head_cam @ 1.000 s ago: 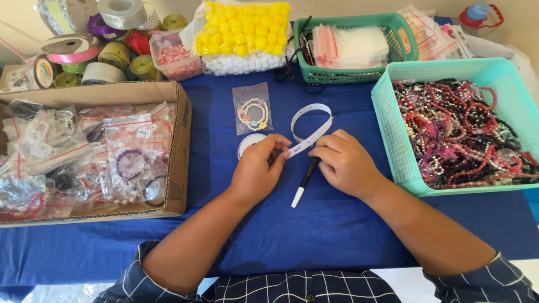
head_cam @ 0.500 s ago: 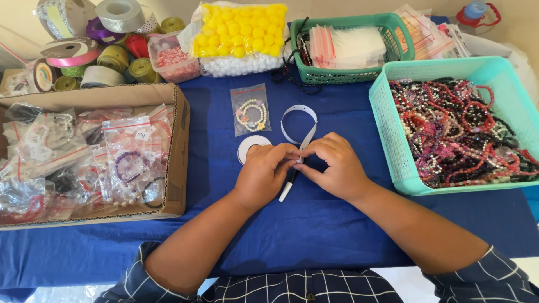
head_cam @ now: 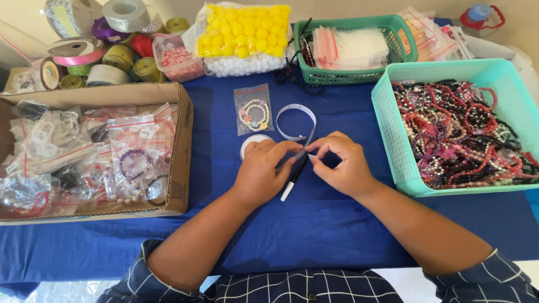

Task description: The person packages handmade jewelry by first marking a plastic strip with a pen, then selecting beaded bracelets from a large container and placing them into individual small plastic bags, closing each bag after.

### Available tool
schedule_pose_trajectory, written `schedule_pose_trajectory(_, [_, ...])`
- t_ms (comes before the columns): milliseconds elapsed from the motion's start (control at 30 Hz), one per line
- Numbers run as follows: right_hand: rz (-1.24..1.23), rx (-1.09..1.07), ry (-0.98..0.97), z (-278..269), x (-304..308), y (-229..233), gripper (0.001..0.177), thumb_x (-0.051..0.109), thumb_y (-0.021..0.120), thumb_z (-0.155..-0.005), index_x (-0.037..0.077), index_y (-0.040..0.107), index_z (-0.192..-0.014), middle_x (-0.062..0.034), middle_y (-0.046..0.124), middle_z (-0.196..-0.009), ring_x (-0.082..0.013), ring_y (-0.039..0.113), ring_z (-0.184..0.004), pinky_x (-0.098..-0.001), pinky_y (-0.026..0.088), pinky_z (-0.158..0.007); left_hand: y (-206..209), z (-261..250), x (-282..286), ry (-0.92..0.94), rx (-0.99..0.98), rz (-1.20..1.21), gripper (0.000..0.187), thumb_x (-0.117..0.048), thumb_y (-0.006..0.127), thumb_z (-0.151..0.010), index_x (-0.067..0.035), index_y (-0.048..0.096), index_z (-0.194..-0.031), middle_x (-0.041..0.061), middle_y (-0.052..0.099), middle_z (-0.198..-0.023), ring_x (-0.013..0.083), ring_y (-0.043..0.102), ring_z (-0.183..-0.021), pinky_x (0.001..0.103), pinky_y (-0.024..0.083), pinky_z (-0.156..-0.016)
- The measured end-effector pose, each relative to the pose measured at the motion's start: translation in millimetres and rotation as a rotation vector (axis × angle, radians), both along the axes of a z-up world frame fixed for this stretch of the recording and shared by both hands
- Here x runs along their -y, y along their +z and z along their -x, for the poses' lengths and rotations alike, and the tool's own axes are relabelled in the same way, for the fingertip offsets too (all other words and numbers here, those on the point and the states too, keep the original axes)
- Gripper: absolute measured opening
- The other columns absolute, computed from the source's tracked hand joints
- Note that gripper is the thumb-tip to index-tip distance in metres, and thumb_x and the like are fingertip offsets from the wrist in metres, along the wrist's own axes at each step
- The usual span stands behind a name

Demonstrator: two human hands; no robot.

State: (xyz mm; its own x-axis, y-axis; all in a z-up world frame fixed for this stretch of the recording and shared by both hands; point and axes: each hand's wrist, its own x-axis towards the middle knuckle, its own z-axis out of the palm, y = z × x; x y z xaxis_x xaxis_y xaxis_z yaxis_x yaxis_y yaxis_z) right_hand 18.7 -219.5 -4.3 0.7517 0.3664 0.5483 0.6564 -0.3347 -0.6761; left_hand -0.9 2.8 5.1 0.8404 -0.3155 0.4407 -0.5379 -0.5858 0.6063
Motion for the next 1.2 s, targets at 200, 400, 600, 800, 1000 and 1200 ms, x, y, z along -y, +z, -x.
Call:
schedule_pose_trajectory(200, [-0.161, -0.119, 0.083, -4.9, 5.8, -14.2, 0.021, -0.002, 0.069, -0.083, 0.007, 0.05, -0.081, -0.0073, 0.073, -0.097, -0.0139, 0.071, -0.092, -0.026, 0.054, -0.083, 17.4, -10.5, -9.9, 0.1, 0.162, 0.012, 0.028, -0.016, 0.077, -0.085, -0.015, 0.07, -0.112, 0.002, 0.074, -0.107, 0.026, 0.066, -0.108, 0.042, 0.042, -0.09])
schedule_pose_trajectory(400, [-0.034, -0.036, -0.018, -18.0, -16.5, 23.4, 0.02, 0.004, 0.083, -0.083, 0.005, 0.063, -0.082, -0.0046, 0.065, -0.08, -0.0097, 0.057, -0.072, -0.0247, 0.048, -0.066, 18.2, -58.5, -22.4, 0.23, 0.019, -0.061, 0.041, -0.023, 0.082, -0.079, -0.014, 0.069, -0.117, 0.01, 0.067, -0.124, 0.0369, 0.061, -0.115, 0.047, 0.05, -0.095])
schedule_pose_trajectory(600, [-0.061, -0.164, -0.076, -85.9, -55.6, 19.3, 0.014, 0.011, 0.081, -0.087, 0.004, 0.069, -0.089, -0.0016, 0.071, -0.079, -0.006, 0.062, -0.068, -0.0235, 0.052, -0.062, -1.8, -130.1, -32.2, 0.634, -0.296, -0.474, 0.057, -0.044, 0.077, -0.087, -0.004, 0.062, -0.126, 0.016, 0.06, -0.131, 0.0372, 0.06, -0.122, 0.049, 0.055, -0.092])
schedule_pose_trajectory(800, [-0.038, -0.229, -0.121, -161.8, -72.2, -28.1, 0.016, 0.01, 0.078, -0.083, 0.004, 0.072, -0.096, -0.0039, 0.076, -0.085, -0.0092, 0.07, -0.073, -0.0262, 0.057, -0.067, -3.3, -148.4, -30.4, 0.747, -0.468, -0.421, 0.07, -0.058, 0.076, -0.086, -0.005, 0.06, -0.129, 0.015, 0.054, -0.137, 0.0368, 0.052, -0.129, 0.05, 0.05, -0.098])
schedule_pose_trajectory(1000, [0.03, -0.28, -0.054, -196.5, -83.1, -39.7, 0.015, 0.008, 0.077, -0.084, 0.004, 0.074, -0.098, -0.0037, 0.077, -0.087, -0.0098, 0.071, -0.076, -0.0261, 0.057, -0.07, -18.0, -164.9, -36.1, 0.721, -0.502, -0.369, 0.068, -0.051, 0.086, -0.077, -0.008, 0.063, -0.124, 0.013, 0.059, -0.13, 0.0343, 0.055, -0.125, 0.048, 0.049, -0.098])
schedule_pose_trajectory(1200, [-0.099, -0.295, -0.04, -191.3, -84.7, -40.0, 0.01, 0.005, 0.075, -0.088, 0.004, 0.075, -0.099, -0.0022, 0.073, -0.083, -0.009, 0.064, -0.072, -0.0261, 0.053, -0.068, -39.5, -167.1, -39.9, 0.656, -0.2, -0.2, 0.023, -0.036, 0.081, -0.083, -0.014, 0.075, -0.091, 0.011, 0.07, -0.112, 0.0326, 0.063, -0.113, 0.049, 0.051, -0.091])
